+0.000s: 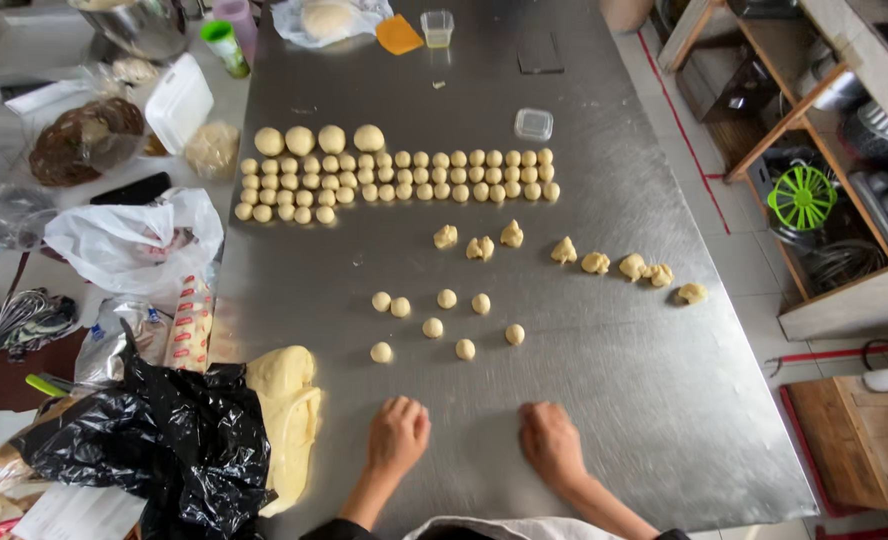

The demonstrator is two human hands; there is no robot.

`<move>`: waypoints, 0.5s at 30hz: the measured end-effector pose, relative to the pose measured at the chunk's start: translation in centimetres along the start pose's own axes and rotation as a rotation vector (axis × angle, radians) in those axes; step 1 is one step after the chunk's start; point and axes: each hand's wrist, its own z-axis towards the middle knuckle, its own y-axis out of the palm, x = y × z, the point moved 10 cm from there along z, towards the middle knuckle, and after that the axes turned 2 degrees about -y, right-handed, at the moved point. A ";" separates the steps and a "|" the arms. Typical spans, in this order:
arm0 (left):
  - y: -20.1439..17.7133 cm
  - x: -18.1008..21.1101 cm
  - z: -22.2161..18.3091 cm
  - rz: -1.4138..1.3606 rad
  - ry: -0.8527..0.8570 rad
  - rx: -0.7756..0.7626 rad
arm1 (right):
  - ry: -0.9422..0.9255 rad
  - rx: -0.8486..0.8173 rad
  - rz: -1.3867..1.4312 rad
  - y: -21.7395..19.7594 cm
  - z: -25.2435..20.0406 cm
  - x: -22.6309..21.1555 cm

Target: The person rolls pieces of dough into small spheres by hand on a metal table and arranges them into rows.

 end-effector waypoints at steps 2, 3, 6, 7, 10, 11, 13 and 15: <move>-0.6 -2.3 2.7 0.148 -0.104 -0.018 | 0.067 -0.001 -0.093 -0.3 2.0 1.6; -1.5 -1.4 4.2 0.112 -0.043 0.110 | 0.098 -0.008 -0.119 0.5 4.1 2.3; 0.4 2.1 5.7 -0.094 -0.127 0.256 | 0.120 0.219 -0.053 2.8 6.2 -0.6; 1.1 2.2 5.8 -0.174 -0.199 0.266 | 0.236 0.194 0.056 4.1 5.4 -0.6; 1.3 3.6 2.0 -0.257 -0.076 0.177 | 0.038 -0.015 0.214 4.9 0.4 -4.3; 0.0 2.9 0.7 -0.279 -0.010 0.155 | -0.010 -0.066 0.203 3.8 -1.0 -4.3; -1.5 -0.9 1.0 -0.091 -0.056 0.066 | -0.040 -0.022 0.059 0.9 0.5 -1.0; -1.8 -1.9 1.9 0.053 -0.056 0.070 | -0.057 0.004 -0.061 -0.1 1.9 0.1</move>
